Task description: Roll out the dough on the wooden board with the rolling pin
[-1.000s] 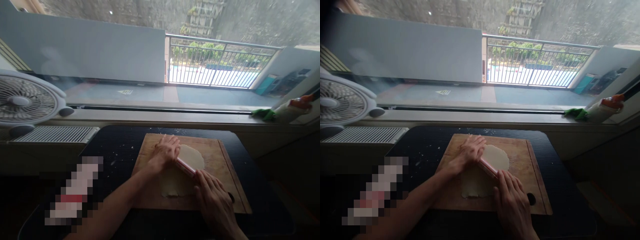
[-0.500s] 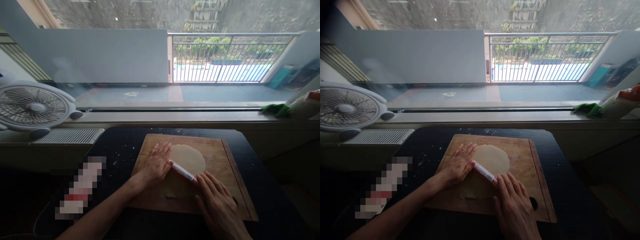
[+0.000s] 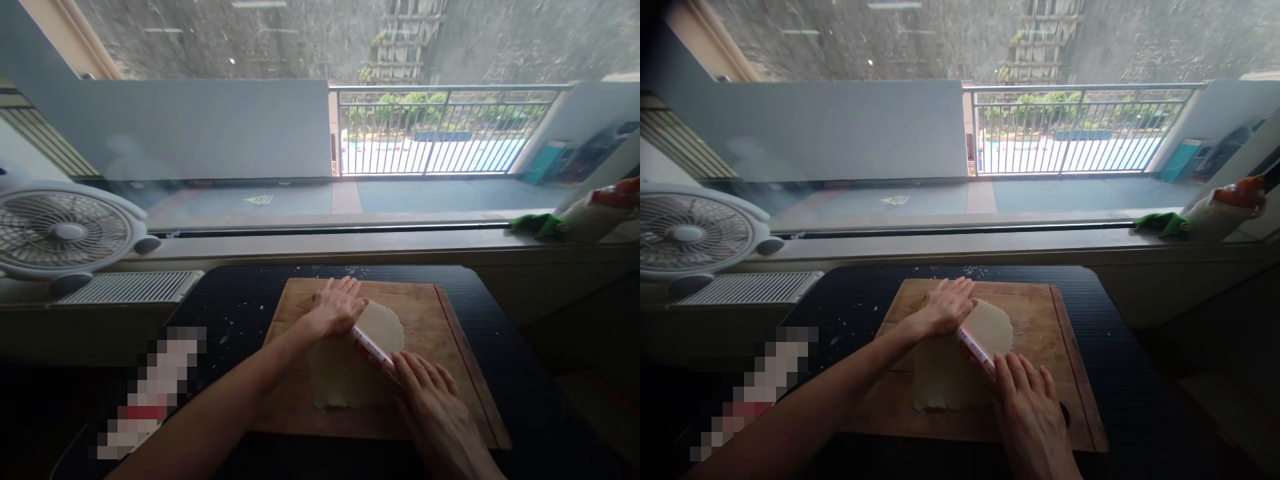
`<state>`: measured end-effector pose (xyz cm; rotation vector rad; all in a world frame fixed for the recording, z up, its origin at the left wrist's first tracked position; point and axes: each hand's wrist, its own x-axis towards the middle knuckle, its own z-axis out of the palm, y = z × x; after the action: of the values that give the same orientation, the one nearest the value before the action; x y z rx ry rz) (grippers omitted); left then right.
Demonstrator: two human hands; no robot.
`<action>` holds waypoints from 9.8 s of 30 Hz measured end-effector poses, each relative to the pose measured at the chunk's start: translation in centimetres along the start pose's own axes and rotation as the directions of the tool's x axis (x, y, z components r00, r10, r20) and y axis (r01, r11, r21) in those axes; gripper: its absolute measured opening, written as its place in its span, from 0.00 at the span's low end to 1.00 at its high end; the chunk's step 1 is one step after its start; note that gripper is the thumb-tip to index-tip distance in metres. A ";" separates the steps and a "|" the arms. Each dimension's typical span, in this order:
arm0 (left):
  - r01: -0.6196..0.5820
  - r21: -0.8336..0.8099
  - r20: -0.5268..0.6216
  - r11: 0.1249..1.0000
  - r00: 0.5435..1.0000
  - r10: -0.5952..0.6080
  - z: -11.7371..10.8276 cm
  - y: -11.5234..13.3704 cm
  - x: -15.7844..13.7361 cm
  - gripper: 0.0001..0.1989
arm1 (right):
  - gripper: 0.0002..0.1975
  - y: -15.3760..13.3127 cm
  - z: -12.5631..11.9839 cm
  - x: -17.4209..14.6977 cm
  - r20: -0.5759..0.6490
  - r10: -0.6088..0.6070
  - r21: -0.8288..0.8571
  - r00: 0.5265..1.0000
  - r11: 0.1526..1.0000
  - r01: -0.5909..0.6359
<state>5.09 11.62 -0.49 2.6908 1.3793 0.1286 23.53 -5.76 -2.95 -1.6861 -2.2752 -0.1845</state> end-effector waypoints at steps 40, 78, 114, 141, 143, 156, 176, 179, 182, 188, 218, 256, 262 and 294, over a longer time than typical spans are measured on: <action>-0.105 -0.072 -0.143 0.992 0.985 0.094 0.5 0.5 10.2 0.20 | 0.21 3.9 0.7 0.7 -0.098 0.030 -0.063 0.995 0.997 -0.036; -0.058 -0.017 -0.085 0.998 0.995 0.057 0.9 1.5 7.5 0.21 | 0.19 4.5 0.4 5.7 -0.003 0.140 0.027 0.990 0.990 -0.140; 0.090 -0.079 -0.357 0.993 0.927 -0.113 -3.9 1.2 -9.1 0.22 | 0.21 0.9 0.9 2.0 0.010 -0.113 0.031 0.994 0.993 0.113; 0.106 0.012 -0.185 0.994 0.977 -0.102 -0.3 0.8 -7.6 0.24 | 0.25 -1.5 0.2 3.4 0.064 -0.055 -0.064 0.996 0.996 0.059; 0.077 0.018 -0.176 0.997 0.982 -0.072 -0.3 1.1 -10.8 0.25 | 0.29 -2.6 -0.1 1.3 0.033 -0.129 -0.043 0.991 0.991 0.130; 0.226 0.027 -0.269 0.974 0.940 -0.211 -0.3 0.7 -7.3 0.25 | 0.24 -0.1 1.1 8.4 0.076 0.095 -0.021 0.993 0.995 -0.094; 0.209 0.018 -0.264 0.978 0.944 -0.197 -0.6 0.7 -7.6 0.23 | 0.21 -0.6 1.1 9.0 0.066 0.167 0.026 0.984 0.985 -0.169; 0.195 0.016 -0.256 0.981 0.949 -0.185 -0.6 0.9 -8.5 0.23 | 0.21 -0.9 0.9 8.3 0.062 0.160 0.008 0.985 0.987 -0.161; 0.167 -0.004 -0.226 0.986 0.960 -0.164 -0.5 1.8 -11.4 0.23 | 0.21 -2.0 0.2 5.7 0.082 0.067 -0.008 0.994 0.998 -0.067; 0.148 -0.032 -0.208 0.988 0.966 -0.151 -0.1 2.8 -14.4 0.22 | 0.19 -3.0 -0.5 3.2 0.121 -0.018 0.022 0.992 1.000 0.015; 0.251 0.048 -0.071 0.967 0.966 -0.247 -0.6 2.5 -10.1 0.24 | 0.22 -2.2 0.1 6.0 0.120 0.350 0.056 0.929 0.932 -0.359; 0.279 0.101 -0.490 0.955 0.849 -0.196 3.1 4.6 -15.4 0.25 | 0.22 -5.8 0.3 0.3 -0.224 0.292 0.011 0.930 0.955 -0.297; 0.299 0.085 -0.406 0.951 0.881 -0.241 1.9 3.4 -12.5 0.22 | 0.21 -4.4 0.8 3.5 -0.192 0.347 0.005 0.918 0.936 -0.353; 0.281 0.147 -0.449 0.948 0.873 -0.189 1.6 2.9 -11.5 0.20 | 0.24 -4.0 0.9 4.2 -0.155 0.323 0.014 0.934 0.946 -0.325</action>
<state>0.96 0.49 -1.96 2.7329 1.9356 0.6253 18.45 -2.89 -2.13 -1.9487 -1.8561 -0.2454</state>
